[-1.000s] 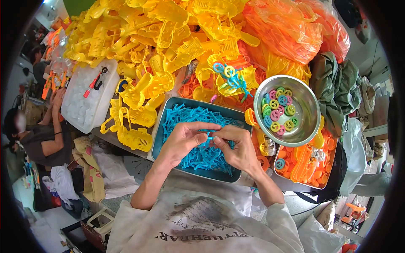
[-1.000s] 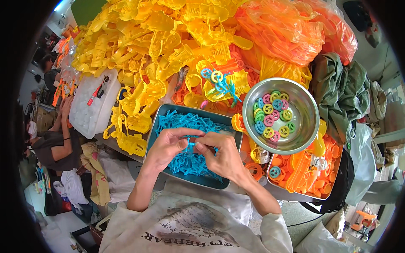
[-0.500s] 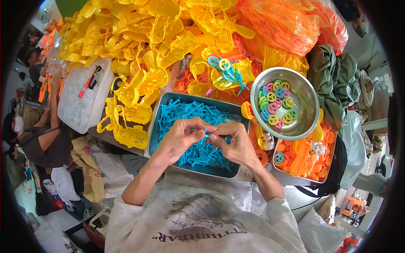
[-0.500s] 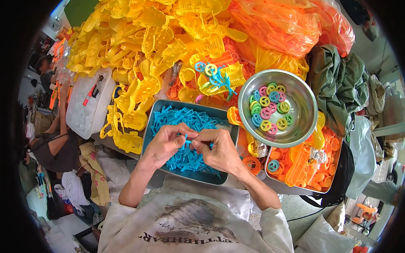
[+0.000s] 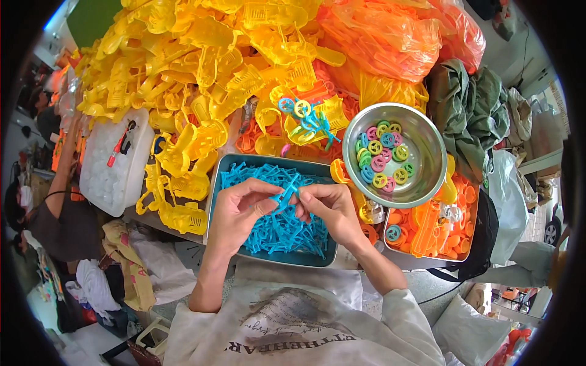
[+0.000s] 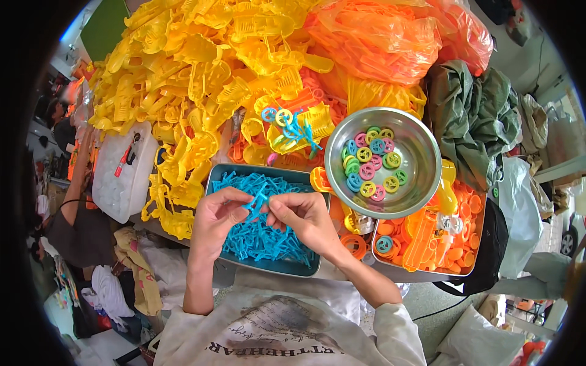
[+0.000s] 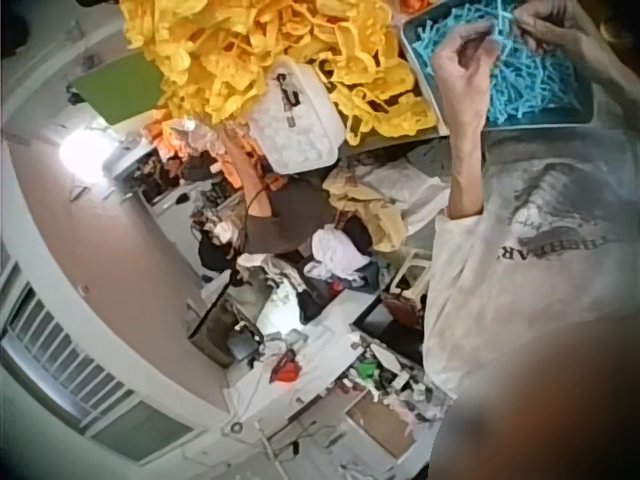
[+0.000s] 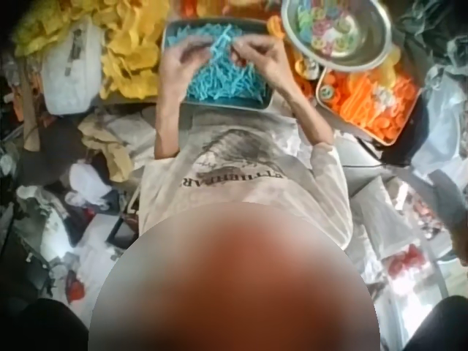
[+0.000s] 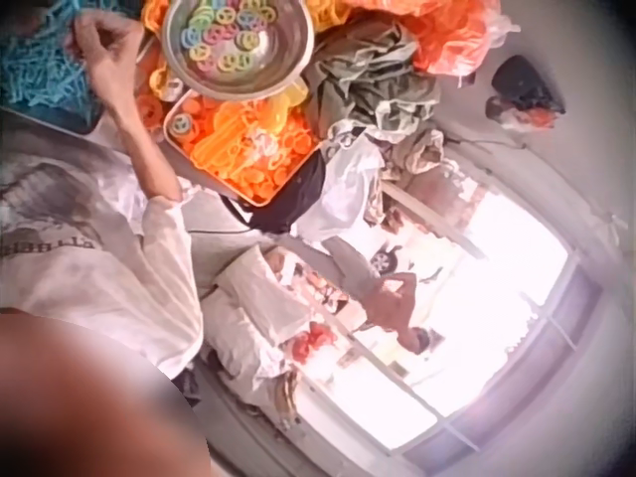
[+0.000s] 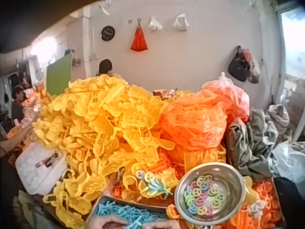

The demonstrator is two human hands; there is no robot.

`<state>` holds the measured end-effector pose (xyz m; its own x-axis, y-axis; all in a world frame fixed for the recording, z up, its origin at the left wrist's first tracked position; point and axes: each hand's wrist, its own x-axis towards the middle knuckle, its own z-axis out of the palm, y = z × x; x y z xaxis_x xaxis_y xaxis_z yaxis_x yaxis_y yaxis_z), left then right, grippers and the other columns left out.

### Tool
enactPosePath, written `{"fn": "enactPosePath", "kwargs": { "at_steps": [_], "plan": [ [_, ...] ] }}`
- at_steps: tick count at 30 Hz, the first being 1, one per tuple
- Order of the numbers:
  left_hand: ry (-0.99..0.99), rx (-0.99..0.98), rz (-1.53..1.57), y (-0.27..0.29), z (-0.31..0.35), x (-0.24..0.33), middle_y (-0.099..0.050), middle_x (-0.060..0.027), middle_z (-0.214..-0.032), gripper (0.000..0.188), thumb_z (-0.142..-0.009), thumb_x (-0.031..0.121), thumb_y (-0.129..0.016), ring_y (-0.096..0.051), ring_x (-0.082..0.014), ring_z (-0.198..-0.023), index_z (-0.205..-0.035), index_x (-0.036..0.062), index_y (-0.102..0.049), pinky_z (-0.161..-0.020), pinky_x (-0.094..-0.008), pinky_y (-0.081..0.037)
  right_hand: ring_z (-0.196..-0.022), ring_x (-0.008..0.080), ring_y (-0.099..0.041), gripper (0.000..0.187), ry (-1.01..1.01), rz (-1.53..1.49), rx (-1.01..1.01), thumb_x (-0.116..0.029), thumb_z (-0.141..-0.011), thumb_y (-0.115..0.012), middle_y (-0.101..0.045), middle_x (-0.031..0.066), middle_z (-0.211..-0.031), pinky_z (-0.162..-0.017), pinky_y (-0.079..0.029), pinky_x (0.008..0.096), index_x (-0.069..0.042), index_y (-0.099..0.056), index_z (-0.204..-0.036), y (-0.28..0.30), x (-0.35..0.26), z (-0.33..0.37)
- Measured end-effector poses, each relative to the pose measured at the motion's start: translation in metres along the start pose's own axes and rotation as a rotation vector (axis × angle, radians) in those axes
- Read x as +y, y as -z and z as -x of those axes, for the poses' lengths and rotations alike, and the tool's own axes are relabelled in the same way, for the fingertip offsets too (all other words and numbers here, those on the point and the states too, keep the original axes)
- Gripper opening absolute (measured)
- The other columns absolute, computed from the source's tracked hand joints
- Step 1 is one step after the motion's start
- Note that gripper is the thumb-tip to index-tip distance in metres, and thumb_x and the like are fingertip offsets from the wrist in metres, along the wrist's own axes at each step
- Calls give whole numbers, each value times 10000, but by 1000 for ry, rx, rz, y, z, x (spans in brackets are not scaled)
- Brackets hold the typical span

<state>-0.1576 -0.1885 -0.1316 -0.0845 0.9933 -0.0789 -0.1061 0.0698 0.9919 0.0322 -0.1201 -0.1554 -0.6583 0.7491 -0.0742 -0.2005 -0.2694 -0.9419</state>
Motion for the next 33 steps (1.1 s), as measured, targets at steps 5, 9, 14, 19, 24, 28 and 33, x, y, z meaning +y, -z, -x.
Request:
{"fn": "enactPosePath", "kwargs": {
  "at_steps": [5, 9, 14, 19, 24, 28, 33],
  "plan": [
    [-15, 68, 123, -17, -5, -3, -654, -78, -957, 117, -893, 6, -629, -642, -130, -864, -1002, -35, -631, -799, -282, -553, -749, 119, -609, 286, 115, -173, -52, -219, -1012, -478, -633, 83, -884, -638, -499, 249, 22, -621, -1069, 0, -8, 4],
    [-111, 93, 129, -30, -13, 6, -615, -75, -967, 132, -907, 22, -622, -641, -144, -870, -1025, -35, -611, -772, -304, -567, -983, 163, -566, 497, 303, 70, -35, -110, -894, -660, -492, 103, -1199, -812, -504, 298, -27, -445, -1334, 1, -20, 6],
    [-116, -73, 68, -56, -31, 11, -613, -58, -944, 160, -879, 22, -667, -638, -129, -899, -997, -15, -564, -764, -257, -543, -1004, 220, -564, 292, 533, 337, 11, -135, -840, -724, -536, 120, -1172, -893, -453, 345, -19, -626, -1089, 31, -27, 12],
    [-49, -237, 56, -88, -48, 19, -632, -50, -942, 158, -871, -12, -664, -630, -107, -917, -984, -2, -554, -777, -230, -506, -1031, 224, -574, 214, 672, 420, 159, -87, -843, -706, -594, 130, -1088, -905, -450, 359, -38, -564, -994, 51, -27, 34],
    [-352, -79, -493, -123, -110, 21, -633, -121, -918, 80, -885, 54, -630, -630, -221, -863, -936, -7, -639, -786, -319, -497, -927, 185, -629, 255, 662, 46, 459, -46, -893, -638, -641, 139, -974, -840, -503, 331, -20, -459, -1072, 60, -34, 69],
    [-782, -197, -1179, -142, -154, -25, -596, -121, -884, 99, -810, 82, -653, -543, -283, -907, -890, 25, -669, -817, -390, -442, -920, 141, -637, 298, 636, 26, 560, 0, -881, -648, -637, 105, -1027, -825, -529, 276, 32, -501, -1138, 63, -50, 72],
    [-714, -218, -1161, -149, -163, -38, -584, -100, -863, 145, -744, 88, -706, -542, -311, -901, -880, 62, -665, -802, -417, -425, -962, 131, -624, 356, 600, -18, 535, 30, -864, -666, -622, 108, -1104, -869, -521, 270, 49, -519, -1188, 67, -46, 69]
  ]
}}
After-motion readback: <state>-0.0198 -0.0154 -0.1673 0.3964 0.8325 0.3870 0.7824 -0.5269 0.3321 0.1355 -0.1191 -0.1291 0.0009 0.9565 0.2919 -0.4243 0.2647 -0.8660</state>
